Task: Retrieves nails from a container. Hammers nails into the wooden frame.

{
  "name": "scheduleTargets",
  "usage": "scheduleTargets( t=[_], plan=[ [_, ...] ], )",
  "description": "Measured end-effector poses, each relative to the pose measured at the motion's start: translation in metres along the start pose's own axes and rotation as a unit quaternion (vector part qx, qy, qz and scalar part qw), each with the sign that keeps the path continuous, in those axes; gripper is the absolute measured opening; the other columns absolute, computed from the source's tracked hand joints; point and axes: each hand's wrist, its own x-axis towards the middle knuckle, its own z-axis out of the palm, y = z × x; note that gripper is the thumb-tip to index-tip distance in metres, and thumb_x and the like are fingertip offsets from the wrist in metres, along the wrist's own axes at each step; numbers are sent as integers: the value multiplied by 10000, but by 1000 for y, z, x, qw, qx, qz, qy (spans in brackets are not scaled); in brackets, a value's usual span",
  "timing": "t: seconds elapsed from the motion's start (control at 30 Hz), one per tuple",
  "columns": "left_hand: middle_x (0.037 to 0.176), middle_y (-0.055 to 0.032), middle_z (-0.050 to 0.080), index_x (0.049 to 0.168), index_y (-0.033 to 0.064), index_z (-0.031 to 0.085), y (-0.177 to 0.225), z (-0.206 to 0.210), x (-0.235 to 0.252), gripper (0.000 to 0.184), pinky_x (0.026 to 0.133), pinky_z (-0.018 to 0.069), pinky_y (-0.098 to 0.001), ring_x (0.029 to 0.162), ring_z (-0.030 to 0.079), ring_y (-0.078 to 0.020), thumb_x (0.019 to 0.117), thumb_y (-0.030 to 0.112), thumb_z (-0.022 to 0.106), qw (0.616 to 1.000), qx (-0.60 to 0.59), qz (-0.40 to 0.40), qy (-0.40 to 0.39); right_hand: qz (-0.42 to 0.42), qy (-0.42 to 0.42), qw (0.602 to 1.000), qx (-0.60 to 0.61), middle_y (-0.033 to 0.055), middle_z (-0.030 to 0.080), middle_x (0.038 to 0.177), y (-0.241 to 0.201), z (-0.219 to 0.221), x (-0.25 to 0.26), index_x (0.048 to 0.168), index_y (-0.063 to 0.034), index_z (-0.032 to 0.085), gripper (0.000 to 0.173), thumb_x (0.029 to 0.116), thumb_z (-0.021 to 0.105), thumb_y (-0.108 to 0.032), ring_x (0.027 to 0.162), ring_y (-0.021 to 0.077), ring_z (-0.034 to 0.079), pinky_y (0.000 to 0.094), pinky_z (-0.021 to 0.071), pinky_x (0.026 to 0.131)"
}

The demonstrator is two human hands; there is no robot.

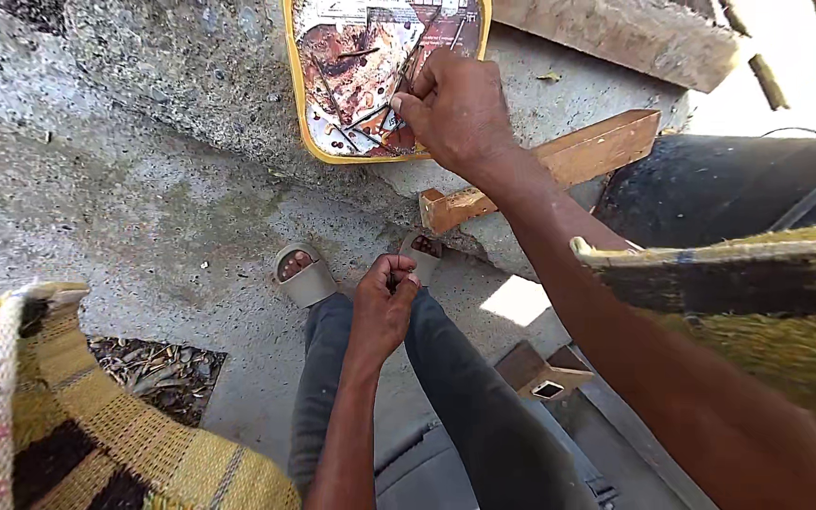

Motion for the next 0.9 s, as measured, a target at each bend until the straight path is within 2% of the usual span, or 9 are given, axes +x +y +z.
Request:
scheduleTargets(
  t=[0.07,0.27,0.33,0.4,0.5,0.6,0.7,0.8,0.9],
  plan=[
    [808,17,650,1084,12,642,8,-6,2,136,667,523,-189,715,626,-31,976,35,561,1000,8,2,7,11,3,1000,1,129,695,910,-3,7,2,1033,-42,662,256,1004,653,-296,869,302,695,535,535,766],
    [807,11,647,1083,7,625,8,-8,2,122,648,505,-189,690,608,-35,980,30,562,1000,12,-19,15,39,1,999,-3,156,698,918,-5,9,-1,1028,-10,656,244,1043,539,-223,899,317,702,518,539,783],
    [800,9,644,1076,3,619,5,-7,2,114,646,504,-188,685,605,-34,982,28,559,1000,14,-26,9,31,-1,999,23,131,684,881,-7,7,-3,1001,-11,651,227,1036,542,-207,849,268,690,477,533,767],
    [795,8,634,1074,1,618,4,-6,2,111,644,503,-188,681,601,-32,985,33,559,999,24,-29,3,1,1,998,63,62,674,822,-9,9,-5,961,-45,653,204,1040,548,-201,757,161,691,383,569,732],
    [801,12,633,1076,7,621,14,-8,5,114,643,506,-180,687,606,-26,987,39,557,999,37,-22,-2,-42,9,991,129,30,650,804,-8,15,-1,973,-55,676,232,1069,541,-216,707,107,632,324,524,699],
    [781,18,641,1062,8,612,21,-11,4,109,598,485,-171,650,592,-20,991,28,532,1000,9,-16,7,-66,61,989,117,76,701,945,-6,19,3,1081,-39,682,174,1052,556,-155,825,151,697,346,582,782],
    [739,27,603,1052,4,604,13,-11,4,142,586,486,-173,625,577,-28,1014,24,469,999,-23,-32,11,-123,128,983,57,163,687,1050,-10,19,12,1136,-11,708,207,1012,570,-103,947,275,680,425,543,854],
    [705,32,550,1065,-5,604,6,-5,3,175,588,489,-181,605,559,-36,1029,32,436,998,-31,-59,9,-143,115,983,-21,185,664,1117,-19,14,21,1235,-73,707,277,1015,547,-125,975,318,676,475,536,848],
    [700,27,545,1191,-34,592,6,-5,3,242,606,505,-195,613,567,-45,1023,19,427,998,-33,-51,-8,-135,75,984,-86,218,642,1214,-25,15,28,1238,-98,696,278,1030,515,-130,1070,387,667,550,519,872]
  ],
)
